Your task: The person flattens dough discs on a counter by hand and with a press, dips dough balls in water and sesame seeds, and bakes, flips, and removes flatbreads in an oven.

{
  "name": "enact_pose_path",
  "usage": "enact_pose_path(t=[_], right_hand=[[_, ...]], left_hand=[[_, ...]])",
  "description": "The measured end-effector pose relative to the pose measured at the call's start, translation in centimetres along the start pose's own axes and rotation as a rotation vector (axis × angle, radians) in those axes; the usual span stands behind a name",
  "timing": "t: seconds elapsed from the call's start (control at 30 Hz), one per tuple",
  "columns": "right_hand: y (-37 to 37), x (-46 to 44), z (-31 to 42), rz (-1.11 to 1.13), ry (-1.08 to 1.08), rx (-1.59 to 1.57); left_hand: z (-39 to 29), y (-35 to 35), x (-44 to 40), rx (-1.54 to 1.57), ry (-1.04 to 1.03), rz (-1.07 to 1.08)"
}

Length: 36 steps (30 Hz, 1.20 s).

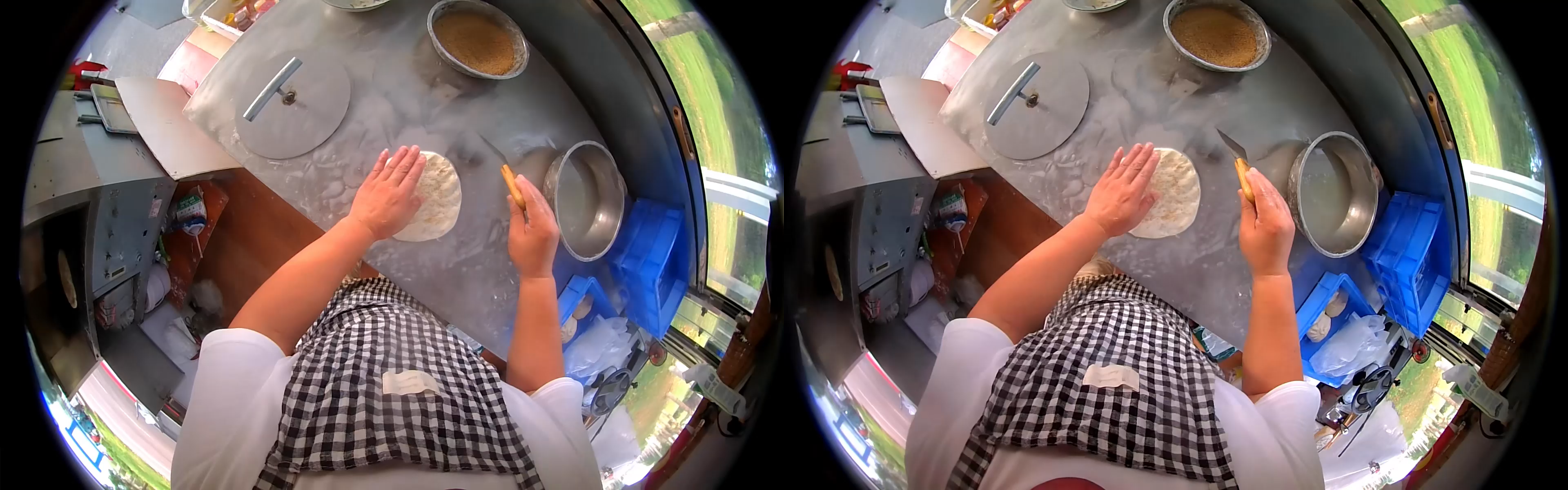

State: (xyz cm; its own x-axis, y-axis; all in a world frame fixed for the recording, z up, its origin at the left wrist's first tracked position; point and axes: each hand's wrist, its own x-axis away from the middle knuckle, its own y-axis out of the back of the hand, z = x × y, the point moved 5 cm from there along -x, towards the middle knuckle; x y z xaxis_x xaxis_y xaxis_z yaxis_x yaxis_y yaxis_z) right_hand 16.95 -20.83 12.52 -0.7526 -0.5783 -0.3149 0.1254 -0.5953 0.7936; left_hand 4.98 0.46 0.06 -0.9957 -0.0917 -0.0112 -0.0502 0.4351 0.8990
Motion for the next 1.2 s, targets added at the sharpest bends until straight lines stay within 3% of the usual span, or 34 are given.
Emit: enact_pose_path(t=[0.17, 0.37, 0.53, 0.63, 0.8, 0.93, 1.03, 1.13, 1.2], right_hand=[[-0.2, 5.3, -3.1, -0.006, 0.02, 0.172], [-2.2, 11.7, -7.5, 0.165, -0.159, 0.206], [-1.9, 13.2, -8.2, 0.174, -0.228, 0.174], [-2.0, 12.3, -7.9, 0.133, -0.226, 0.157], [-1.8, 11.6, -7.5, 0.084, -0.291, 0.085], [-0.3, 12.3, -8.0, 0.049, -0.366, 0.062], [-0.2, 11.7, -7.8, 0.01, -0.385, 0.033], [-0.7, 10.3, -7.1, -0.016, -0.363, -0.002], [-1.0, 9.1, -6.5, -0.025, -0.323, -0.013]], left_hand=[[-2.0, -0.4, 0.7, -0.009, -0.019, 0.074], [5.5, 10.1, 1.1, -0.093, 0.15, -0.558], [15.4, 14.8, -0.6, -0.273, 0.463, -0.751], [19.7, 14.9, -1.8, -0.076, 0.886, -0.312], [21.2, 16.2, -1.9, -0.047, 0.87, -0.33], [15.5, 17.9, -0.7, 0.016, 0.765, -0.437], [8.4, 18.3, -0.8, 0.051, 0.607, -0.372], [2.6, 16.4, -0.8, 0.018, 0.317, -0.404], [0.6, 14.0, -1.2, 0.049, 0.258, -0.325]])
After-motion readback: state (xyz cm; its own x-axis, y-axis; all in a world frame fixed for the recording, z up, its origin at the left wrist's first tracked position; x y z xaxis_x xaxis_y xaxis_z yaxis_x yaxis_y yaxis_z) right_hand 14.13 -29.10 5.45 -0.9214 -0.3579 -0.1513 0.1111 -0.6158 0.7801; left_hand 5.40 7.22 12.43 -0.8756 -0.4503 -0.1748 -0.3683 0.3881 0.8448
